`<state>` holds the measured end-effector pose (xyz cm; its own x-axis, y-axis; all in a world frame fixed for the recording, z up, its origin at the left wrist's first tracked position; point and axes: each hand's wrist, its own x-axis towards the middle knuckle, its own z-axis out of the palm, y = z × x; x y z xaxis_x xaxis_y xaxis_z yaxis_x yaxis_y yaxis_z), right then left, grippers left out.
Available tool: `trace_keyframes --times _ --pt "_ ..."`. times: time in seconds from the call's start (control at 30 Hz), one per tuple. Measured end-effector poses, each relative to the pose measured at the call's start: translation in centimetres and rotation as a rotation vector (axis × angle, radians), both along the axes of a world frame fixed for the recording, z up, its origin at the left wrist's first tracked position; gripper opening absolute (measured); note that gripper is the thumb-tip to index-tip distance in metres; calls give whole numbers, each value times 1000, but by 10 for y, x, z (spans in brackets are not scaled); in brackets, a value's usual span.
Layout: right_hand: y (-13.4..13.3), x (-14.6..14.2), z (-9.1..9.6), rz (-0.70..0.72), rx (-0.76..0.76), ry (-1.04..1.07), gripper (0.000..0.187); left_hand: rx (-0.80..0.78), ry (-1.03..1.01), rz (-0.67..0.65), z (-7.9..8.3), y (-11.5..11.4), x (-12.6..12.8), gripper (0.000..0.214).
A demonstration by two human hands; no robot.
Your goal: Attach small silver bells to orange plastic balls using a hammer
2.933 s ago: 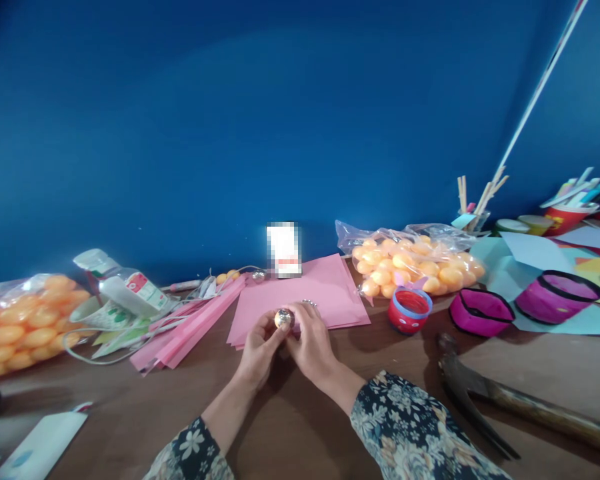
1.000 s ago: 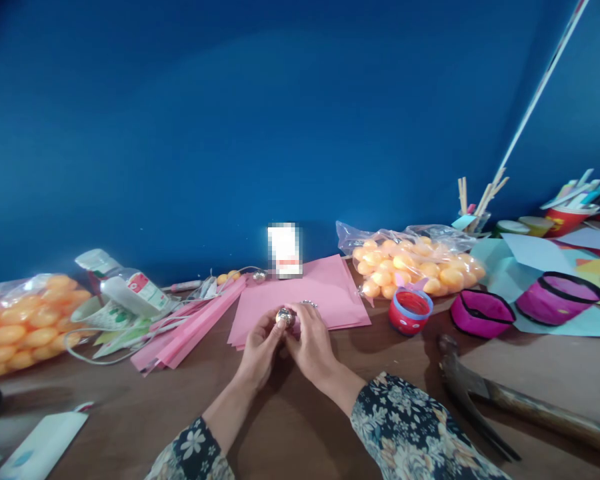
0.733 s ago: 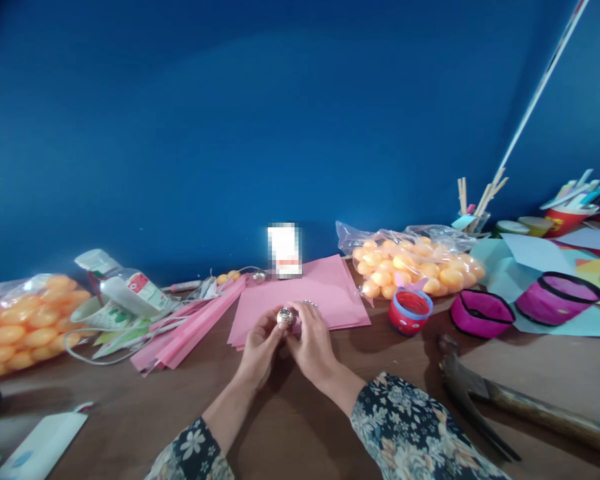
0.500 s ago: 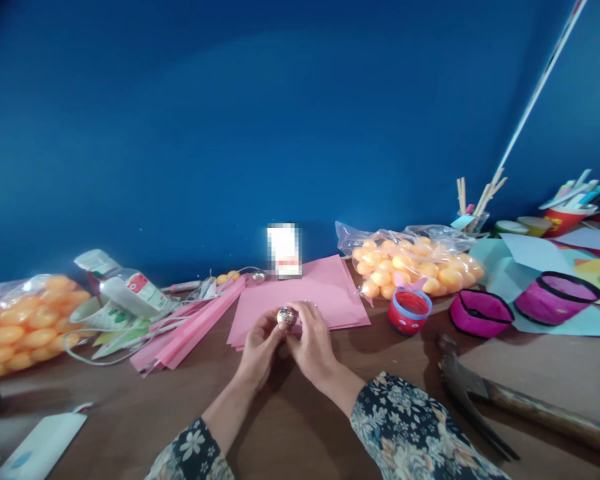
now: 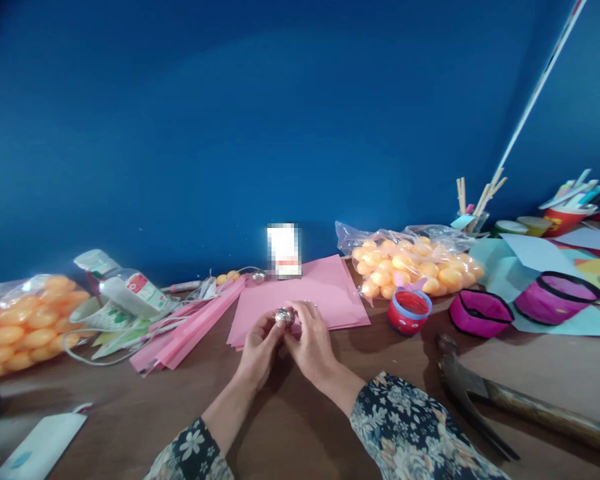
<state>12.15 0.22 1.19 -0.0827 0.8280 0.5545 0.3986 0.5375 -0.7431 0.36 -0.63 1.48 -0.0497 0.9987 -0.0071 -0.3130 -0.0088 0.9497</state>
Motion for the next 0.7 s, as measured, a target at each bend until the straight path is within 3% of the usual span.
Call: trace_keyframes --times 0.7 --pt "1 0 0 16 -9 -3 30 -40 -62 18 -5 0 -1 44"
